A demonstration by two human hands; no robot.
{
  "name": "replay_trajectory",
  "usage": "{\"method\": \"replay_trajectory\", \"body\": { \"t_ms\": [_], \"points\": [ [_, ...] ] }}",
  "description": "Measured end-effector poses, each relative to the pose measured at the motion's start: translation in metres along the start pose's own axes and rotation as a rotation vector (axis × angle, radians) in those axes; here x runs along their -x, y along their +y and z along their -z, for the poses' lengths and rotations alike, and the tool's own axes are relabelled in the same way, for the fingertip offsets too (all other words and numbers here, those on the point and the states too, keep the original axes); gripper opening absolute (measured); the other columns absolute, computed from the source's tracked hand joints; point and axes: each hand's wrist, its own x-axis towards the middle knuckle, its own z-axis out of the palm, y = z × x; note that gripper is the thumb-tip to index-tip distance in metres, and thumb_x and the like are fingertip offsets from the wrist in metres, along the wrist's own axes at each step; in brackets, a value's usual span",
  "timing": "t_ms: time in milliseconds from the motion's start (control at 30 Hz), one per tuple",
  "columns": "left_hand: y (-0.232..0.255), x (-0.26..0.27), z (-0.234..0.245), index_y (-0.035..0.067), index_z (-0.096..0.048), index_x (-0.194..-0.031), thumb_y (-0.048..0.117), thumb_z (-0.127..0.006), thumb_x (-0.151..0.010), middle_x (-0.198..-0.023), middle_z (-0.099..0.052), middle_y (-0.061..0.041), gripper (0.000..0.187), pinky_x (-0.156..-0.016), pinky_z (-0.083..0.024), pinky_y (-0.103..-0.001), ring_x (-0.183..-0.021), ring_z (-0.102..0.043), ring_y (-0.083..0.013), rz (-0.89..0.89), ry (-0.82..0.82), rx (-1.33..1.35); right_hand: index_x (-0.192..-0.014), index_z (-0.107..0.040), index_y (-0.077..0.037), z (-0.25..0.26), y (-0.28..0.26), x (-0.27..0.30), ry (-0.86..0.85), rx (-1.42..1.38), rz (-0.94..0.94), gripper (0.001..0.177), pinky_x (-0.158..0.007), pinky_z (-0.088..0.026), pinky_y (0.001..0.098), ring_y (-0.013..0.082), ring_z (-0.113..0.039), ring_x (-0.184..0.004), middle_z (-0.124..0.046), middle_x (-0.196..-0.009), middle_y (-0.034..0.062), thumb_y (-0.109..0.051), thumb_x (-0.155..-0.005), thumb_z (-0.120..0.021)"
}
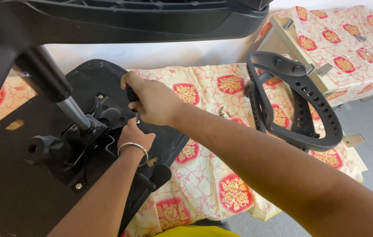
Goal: The person uses a screwdriver to tighten screws on the underside of an office chair seat, securing the seat to the gas lift mechanism. The person works on multiple screws around the central mounting plate.
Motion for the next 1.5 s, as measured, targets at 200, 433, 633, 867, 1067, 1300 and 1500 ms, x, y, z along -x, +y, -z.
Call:
{"method": "replay_trajectory", "body": {
  "t_ms": [200,433,633,867,1067,1300,1500],
  "points": [
    [0.000,0.002,0.004,0.013,-0.040,-0.153,0.036,-0.083,-0.082,-0.148,-0.054,-0.012,0.087,-0.106,-0.052,-0.047,-0.132,-0.058,-0.0319,0.004,-0.006,0.000,-0.127,-0.045,-0.015,0.011,-0.007,-0.020,-0.276,0.185,0.114,0.046,-0.081,-0.046,0.0549,0.0400,-0.068,-0.099,-0.072,-0.098,0.0149,-0.014,-0.091,-0.075],
    [0.000,0.000,0.004,0.015,-0.038,-0.155,0.036,-0.083,-0.081,-0.149,-0.052,-0.013,0.089,-0.107,-0.050,-0.047,-0.133,-0.057,-0.0326,0.011,-0.004,0.002,-0.124,-0.051,-0.014,0.021,0.009,-0.027,-0.369,-0.053,0.351,0.048,-0.081,-0.051,0.0486,0.0344,-0.069,-0.101,-0.069,-0.112,0.0124,0.006,-0.084,-0.069],
    [0.003,-0.002,0.005,0.014,-0.037,-0.155,0.037,-0.084,-0.080,-0.149,-0.052,-0.014,0.092,-0.106,-0.051,-0.047,-0.132,-0.057,-0.0335,-0.006,0.003,-0.019,-0.125,-0.049,-0.016,0.010,0.003,-0.021,-0.272,0.003,0.220,0.050,-0.079,-0.048,0.0495,0.0354,-0.069,-0.096,-0.069,-0.098,0.0122,0.005,-0.084,-0.069],
    [-0.002,-0.003,0.004,0.018,-0.038,-0.156,0.038,-0.085,-0.078,-0.147,-0.053,-0.013,0.092,-0.107,-0.051,-0.047,-0.132,-0.058,-0.0323,-0.009,-0.008,0.021,-0.123,-0.049,-0.016,0.007,0.009,-0.013,-0.161,-0.046,0.247,0.052,-0.075,-0.051,0.0477,0.0362,-0.071,-0.092,-0.071,-0.106,0.0098,0.008,-0.080,-0.068],
    [0.000,-0.001,0.007,0.019,-0.036,-0.157,0.039,-0.083,-0.081,-0.150,-0.051,-0.011,0.091,-0.106,-0.051,-0.048,-0.133,-0.057,-0.0324,0.008,-0.059,0.003,-0.124,-0.048,-0.014,0.002,0.005,-0.010,-0.092,0.010,0.210,0.051,-0.073,-0.050,0.0476,0.0363,-0.071,-0.090,-0.072,-0.100,0.0108,0.004,-0.082,-0.070],
    [0.000,-0.002,0.007,0.021,-0.035,-0.157,0.038,-0.083,-0.081,-0.149,-0.050,-0.011,0.092,-0.107,-0.050,-0.047,-0.134,-0.055,-0.0304,0.001,-0.051,-0.003,-0.129,-0.049,-0.016,0.002,-0.008,0.004,0.028,0.129,-0.073,0.057,-0.071,-0.053,0.0479,0.0353,-0.074,-0.082,-0.072,-0.076,0.0109,-0.030,-0.086,-0.084],
    [-0.001,-0.003,0.007,0.023,-0.040,-0.156,0.036,-0.081,-0.081,-0.147,-0.054,-0.011,0.086,-0.106,-0.052,-0.046,-0.131,-0.058,-0.0305,0.004,-0.027,0.008,-0.132,-0.049,-0.011,0.030,0.008,-0.012,-0.088,0.168,0.334,0.063,-0.092,-0.054,0.0472,0.0428,-0.064,-0.117,-0.057,-0.145,0.0235,0.008,-0.076,-0.068]
  ]
}}
